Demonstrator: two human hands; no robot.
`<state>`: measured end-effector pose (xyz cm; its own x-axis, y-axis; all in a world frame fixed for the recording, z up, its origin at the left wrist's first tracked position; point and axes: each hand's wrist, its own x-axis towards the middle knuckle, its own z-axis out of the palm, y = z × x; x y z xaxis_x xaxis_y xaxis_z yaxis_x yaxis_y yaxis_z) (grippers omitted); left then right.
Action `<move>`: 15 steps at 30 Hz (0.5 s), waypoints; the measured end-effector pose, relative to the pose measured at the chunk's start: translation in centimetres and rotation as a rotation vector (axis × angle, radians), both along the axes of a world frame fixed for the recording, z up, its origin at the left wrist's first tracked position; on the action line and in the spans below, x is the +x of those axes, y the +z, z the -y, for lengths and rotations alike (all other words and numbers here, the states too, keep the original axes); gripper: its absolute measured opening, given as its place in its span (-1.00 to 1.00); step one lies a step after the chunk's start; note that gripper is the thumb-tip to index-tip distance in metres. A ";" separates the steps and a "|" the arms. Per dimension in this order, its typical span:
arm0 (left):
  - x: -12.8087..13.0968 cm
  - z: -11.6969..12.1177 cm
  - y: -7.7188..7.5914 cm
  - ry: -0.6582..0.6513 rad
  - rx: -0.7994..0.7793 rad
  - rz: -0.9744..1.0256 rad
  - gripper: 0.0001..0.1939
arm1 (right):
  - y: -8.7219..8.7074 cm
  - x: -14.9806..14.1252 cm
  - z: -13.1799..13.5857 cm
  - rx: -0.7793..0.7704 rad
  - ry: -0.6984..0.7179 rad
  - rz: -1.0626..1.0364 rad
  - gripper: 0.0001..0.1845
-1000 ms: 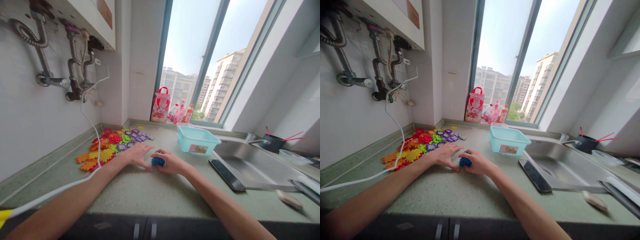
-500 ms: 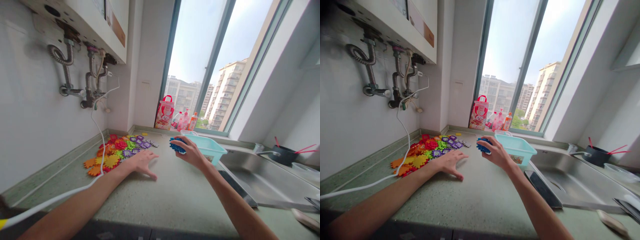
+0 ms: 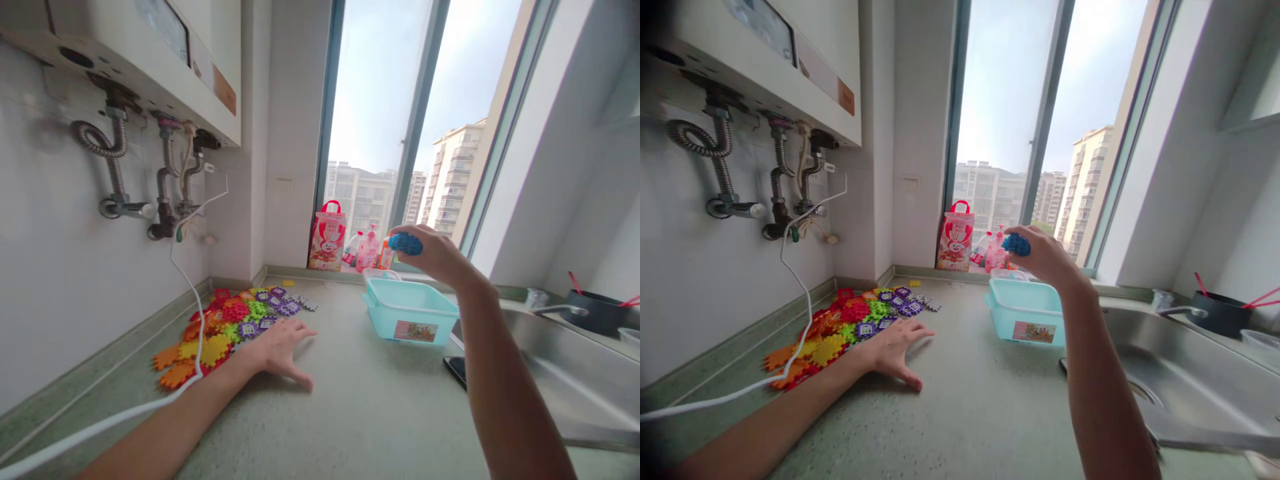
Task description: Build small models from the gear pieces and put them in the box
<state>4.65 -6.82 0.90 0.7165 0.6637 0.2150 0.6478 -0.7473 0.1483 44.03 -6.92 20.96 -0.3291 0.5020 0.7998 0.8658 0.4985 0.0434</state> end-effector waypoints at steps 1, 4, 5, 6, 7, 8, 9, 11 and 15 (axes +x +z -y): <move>0.0 0.0 0.0 0.003 0.000 -0.002 0.16 | -0.5 0.7 -1.1 -0.044 -0.032 -0.001 -0.49; 0.0 -0.2 0.0 0.003 -0.006 -0.013 0.16 | -2.5 2.5 -4.6 -0.249 -0.124 -0.009 -0.48; 0.0 -0.2 0.0 0.001 -0.007 -0.018 0.16 | -3.3 2.9 -5.7 -0.338 -0.159 -0.008 -0.49; 0.0 -0.2 0.0 -0.003 -0.007 -0.022 0.16 | -4.2 3.3 -6.8 -0.432 -0.196 -0.005 -0.49; 0.0 -0.2 0.0 -0.006 -0.007 -0.024 0.15 | -5.0 3.6 -7.7 -0.533 -0.238 0.001 -0.48; 0.0 -0.2 0.0 -0.007 -0.006 -0.025 0.14 | -5.9 3.8 -8.5 -0.633 -0.282 0.006 -0.48; 0.0 -0.1 0.0 -0.005 -0.006 -0.024 0.13 | -6.7 4.0 -9.2 -0.721 -0.320 0.011 -0.48; 0.1 0.0 0.0 -0.001 -0.007 -0.020 0.12 | -8.2 4.0 -10.1 -0.845 -0.371 0.021 -0.51; 0.2 0.2 0.2 0.002 -0.018 -0.019 0.09 | -10.3 3.3 -10.5 -0.928 -0.383 0.028 -0.55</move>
<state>4.90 -7.04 1.05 0.7187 0.6690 0.1893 0.6522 -0.7431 0.1499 47.35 3.60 10.67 -0.0278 0.9991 0.0326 0.9796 0.0337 -0.1982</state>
